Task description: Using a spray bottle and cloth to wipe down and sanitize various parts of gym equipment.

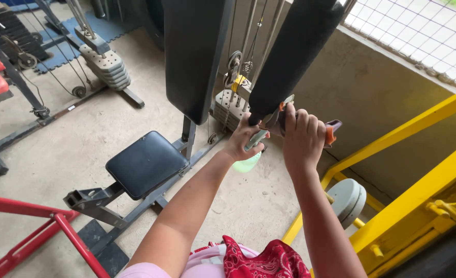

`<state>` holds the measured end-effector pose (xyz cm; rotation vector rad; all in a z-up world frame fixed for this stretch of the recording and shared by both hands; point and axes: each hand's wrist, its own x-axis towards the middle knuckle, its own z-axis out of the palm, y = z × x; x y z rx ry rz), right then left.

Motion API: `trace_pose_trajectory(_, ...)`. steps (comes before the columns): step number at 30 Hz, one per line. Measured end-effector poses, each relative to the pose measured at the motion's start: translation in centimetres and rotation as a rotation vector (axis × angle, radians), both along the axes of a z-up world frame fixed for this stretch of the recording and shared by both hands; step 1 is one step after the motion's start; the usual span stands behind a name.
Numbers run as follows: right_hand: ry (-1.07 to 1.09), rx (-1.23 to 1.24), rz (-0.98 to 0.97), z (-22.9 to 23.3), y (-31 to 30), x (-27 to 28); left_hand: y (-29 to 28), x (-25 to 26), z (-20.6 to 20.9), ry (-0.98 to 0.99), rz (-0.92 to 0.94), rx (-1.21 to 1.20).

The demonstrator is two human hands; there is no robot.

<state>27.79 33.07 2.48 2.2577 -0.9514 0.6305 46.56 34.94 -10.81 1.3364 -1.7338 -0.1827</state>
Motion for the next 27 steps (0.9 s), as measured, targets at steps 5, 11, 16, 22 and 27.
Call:
trace_pose_trajectory(5, -0.142, -0.081, -0.025, -1.7, 2.7, 0.3, 0.0, 1.1, -1.1, 0.006, -0.032, -0.016)
trace_pose_trajectory(11, -0.388, 0.091, 0.104, -1.6, 6.5, 1.6, 0.6, 2.4, -0.5, 0.064, -0.158, 0.01)
trace_pose_trajectory(16, -0.823, 0.363, 0.166, -7.9, 7.7, 3.6, 6.9, 2.6, 7.0, -0.199, -0.166, 0.377)
trace_pose_trajectory(22, -1.426, 1.241, 0.299, -10.5, 7.7, 6.8, 8.8, 5.9, 7.2, -0.248, -0.17, 0.475)
trace_pose_trajectory(27, -1.183, 1.342, 0.029, 0.4, 6.8, 8.9, 7.8, 8.5, 9.6, -0.172, -0.219, 0.247)
